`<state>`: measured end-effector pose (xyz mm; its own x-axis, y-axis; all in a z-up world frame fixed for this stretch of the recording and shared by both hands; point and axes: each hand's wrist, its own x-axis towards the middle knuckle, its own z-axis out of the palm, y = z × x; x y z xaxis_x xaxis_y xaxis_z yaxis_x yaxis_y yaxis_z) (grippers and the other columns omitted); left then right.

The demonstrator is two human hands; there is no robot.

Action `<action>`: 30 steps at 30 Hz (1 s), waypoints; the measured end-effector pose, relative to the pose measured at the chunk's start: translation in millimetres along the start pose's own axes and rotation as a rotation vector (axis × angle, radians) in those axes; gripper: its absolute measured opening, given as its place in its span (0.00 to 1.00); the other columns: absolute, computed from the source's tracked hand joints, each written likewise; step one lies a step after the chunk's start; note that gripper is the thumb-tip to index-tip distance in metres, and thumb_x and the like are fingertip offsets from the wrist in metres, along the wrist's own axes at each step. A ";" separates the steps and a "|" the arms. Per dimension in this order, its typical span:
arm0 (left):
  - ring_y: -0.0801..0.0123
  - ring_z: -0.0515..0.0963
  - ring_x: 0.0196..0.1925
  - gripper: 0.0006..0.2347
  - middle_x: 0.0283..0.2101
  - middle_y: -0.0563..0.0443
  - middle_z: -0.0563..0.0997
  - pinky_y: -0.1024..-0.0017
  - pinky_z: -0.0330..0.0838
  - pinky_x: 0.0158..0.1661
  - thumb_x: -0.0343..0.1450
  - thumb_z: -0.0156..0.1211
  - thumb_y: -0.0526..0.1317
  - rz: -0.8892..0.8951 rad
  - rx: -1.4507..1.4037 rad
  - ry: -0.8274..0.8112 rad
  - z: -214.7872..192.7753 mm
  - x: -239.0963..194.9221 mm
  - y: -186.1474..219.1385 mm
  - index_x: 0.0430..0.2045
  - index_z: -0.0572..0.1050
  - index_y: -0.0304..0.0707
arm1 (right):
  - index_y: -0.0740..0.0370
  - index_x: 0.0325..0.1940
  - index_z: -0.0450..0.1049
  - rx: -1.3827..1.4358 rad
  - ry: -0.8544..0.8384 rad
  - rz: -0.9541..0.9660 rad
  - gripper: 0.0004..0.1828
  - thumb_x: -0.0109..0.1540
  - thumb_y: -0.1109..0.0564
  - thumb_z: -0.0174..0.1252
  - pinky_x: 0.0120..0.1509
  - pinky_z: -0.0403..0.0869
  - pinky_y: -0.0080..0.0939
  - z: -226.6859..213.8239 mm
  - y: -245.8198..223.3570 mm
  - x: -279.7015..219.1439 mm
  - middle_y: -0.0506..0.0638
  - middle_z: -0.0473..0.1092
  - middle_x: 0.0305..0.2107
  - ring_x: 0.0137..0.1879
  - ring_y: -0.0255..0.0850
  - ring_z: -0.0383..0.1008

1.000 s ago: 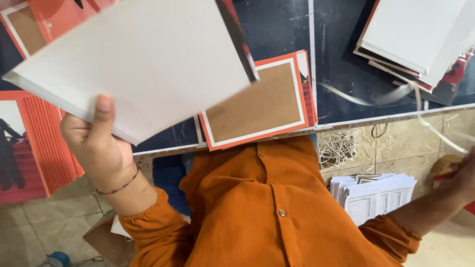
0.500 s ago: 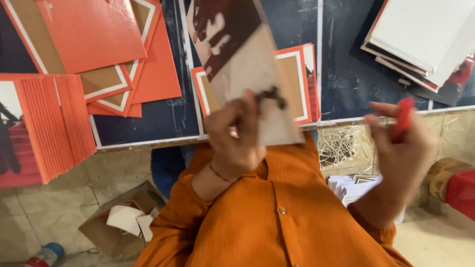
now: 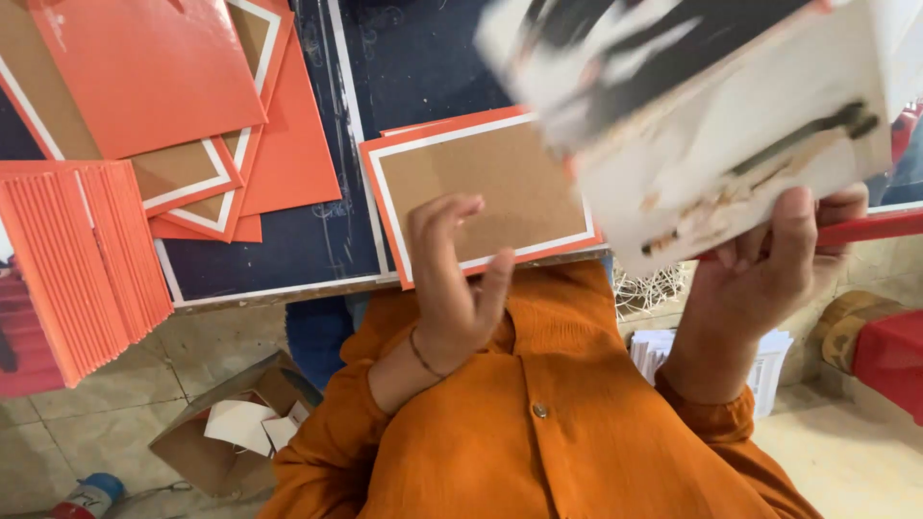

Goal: Manually assembling wedding invitations by folding printed inner cards and inserting them into orange cardstock covers.

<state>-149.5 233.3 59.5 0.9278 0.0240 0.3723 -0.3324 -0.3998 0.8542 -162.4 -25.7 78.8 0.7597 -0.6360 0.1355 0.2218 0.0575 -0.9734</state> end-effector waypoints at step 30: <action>0.74 0.84 0.44 0.19 0.41 0.52 0.87 0.77 0.80 0.47 0.64 0.79 0.37 -0.790 -0.236 -0.367 -105.5 42.1 -27.1 0.47 0.79 0.35 | 0.70 0.44 0.77 -0.629 -0.603 0.084 0.18 0.66 0.49 0.65 0.38 0.74 0.36 2.4 10.1 2.6 0.56 0.78 0.37 0.36 0.41 0.79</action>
<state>-119.3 341.9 90.3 0.8829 -0.0980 -0.4592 0.4362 -0.1909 0.8794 -156.7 -25.0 69.8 0.9916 -0.1230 -0.0397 -0.0926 -0.4621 -0.8820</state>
